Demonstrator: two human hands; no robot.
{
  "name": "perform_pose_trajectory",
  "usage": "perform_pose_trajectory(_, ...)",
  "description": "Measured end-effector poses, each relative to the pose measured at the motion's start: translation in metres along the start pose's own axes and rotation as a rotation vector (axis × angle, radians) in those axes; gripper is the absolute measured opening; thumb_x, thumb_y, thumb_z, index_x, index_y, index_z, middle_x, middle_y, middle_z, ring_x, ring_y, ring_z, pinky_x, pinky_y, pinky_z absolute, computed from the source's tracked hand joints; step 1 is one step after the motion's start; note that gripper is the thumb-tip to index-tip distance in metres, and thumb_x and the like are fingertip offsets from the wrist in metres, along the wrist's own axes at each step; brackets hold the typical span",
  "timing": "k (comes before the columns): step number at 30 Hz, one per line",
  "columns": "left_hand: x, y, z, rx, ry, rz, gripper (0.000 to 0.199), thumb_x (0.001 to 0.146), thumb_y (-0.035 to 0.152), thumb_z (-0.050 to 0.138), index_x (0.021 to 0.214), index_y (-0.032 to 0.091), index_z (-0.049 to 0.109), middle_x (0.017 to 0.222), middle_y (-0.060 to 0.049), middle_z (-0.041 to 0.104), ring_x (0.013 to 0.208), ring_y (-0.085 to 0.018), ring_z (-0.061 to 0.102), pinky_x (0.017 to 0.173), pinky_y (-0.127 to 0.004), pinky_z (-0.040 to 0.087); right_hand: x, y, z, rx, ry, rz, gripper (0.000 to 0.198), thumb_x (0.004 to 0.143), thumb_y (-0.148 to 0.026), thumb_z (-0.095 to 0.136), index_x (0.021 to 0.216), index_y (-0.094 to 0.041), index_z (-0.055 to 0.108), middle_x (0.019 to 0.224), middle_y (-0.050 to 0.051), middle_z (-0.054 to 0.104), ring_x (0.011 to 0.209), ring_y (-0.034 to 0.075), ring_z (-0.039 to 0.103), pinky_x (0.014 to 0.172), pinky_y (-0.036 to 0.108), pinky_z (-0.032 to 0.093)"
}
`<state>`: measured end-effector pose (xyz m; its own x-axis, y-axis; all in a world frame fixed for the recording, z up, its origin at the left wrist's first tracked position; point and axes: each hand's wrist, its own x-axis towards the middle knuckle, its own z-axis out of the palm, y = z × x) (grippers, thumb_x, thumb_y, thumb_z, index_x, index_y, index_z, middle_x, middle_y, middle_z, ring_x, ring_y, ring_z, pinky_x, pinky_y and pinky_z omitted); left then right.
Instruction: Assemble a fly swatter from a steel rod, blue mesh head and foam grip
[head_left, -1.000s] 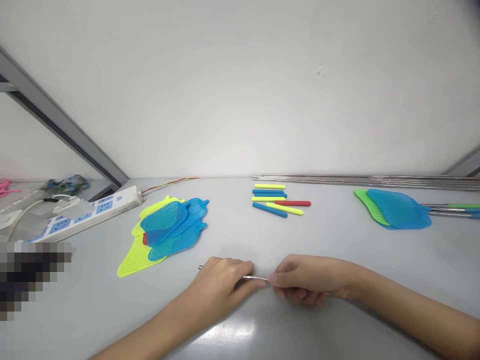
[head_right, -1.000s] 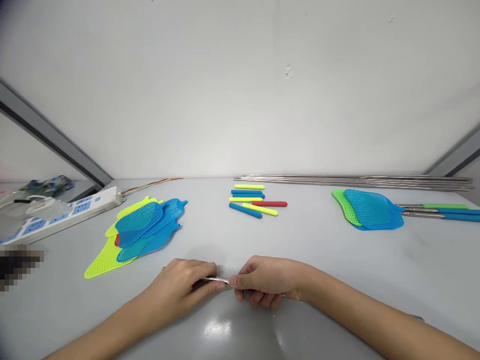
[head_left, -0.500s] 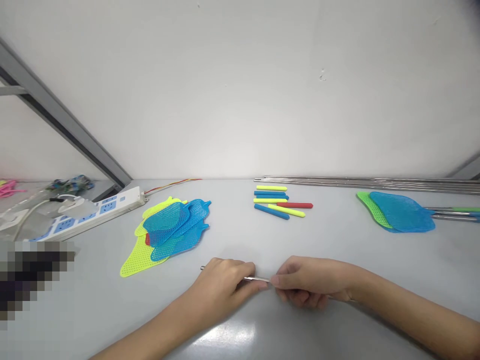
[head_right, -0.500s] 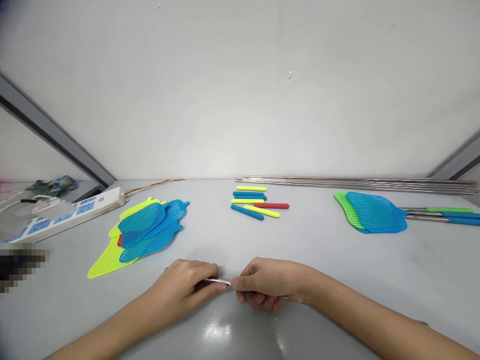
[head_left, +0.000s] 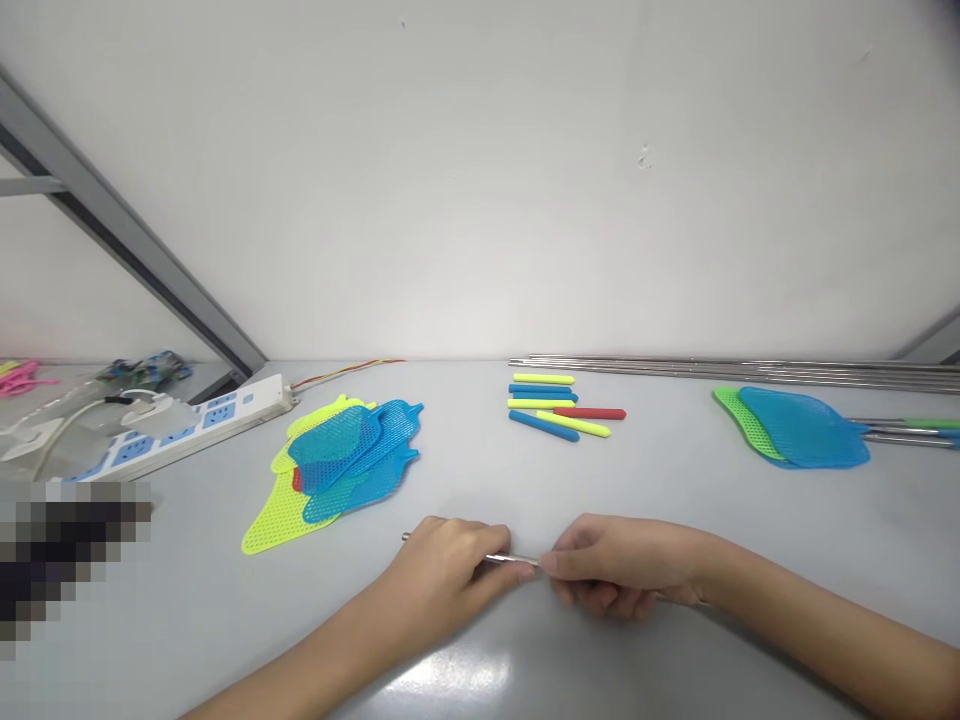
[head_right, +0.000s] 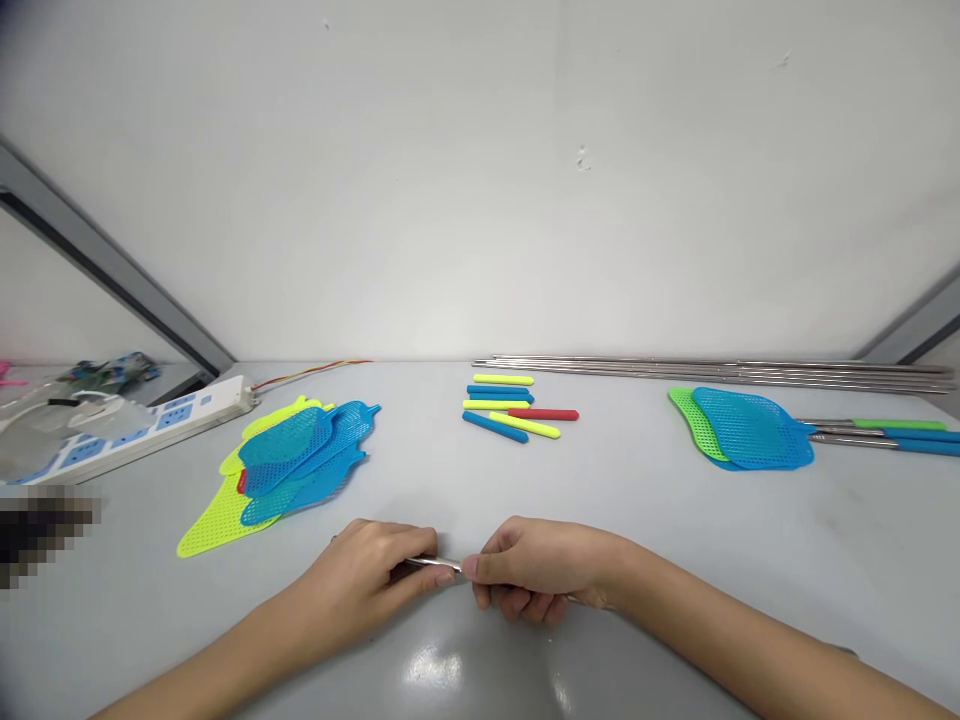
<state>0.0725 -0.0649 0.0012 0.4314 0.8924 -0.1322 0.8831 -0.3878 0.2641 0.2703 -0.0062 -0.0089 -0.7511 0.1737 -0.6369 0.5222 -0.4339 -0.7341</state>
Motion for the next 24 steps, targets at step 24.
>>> perform_pose_trajectory(24, 0.0005, -0.0006, 0.0001, -0.011, -0.013, -0.011, 0.047, 0.085, 0.052, 0.027, 0.064, 0.019, 0.052, 0.056, 0.002, 0.054, 0.050, -0.011, 0.048, 0.046, -0.022, 0.020, -0.0001, -0.0005, 0.0005, 0.005, 0.007, 0.010, 0.035, 0.078, -0.047, 0.045, 0.067, -0.015, 0.048, 0.049, -0.007, 0.030, 0.038, 0.003, 0.021, 0.032, 0.015, 0.013)
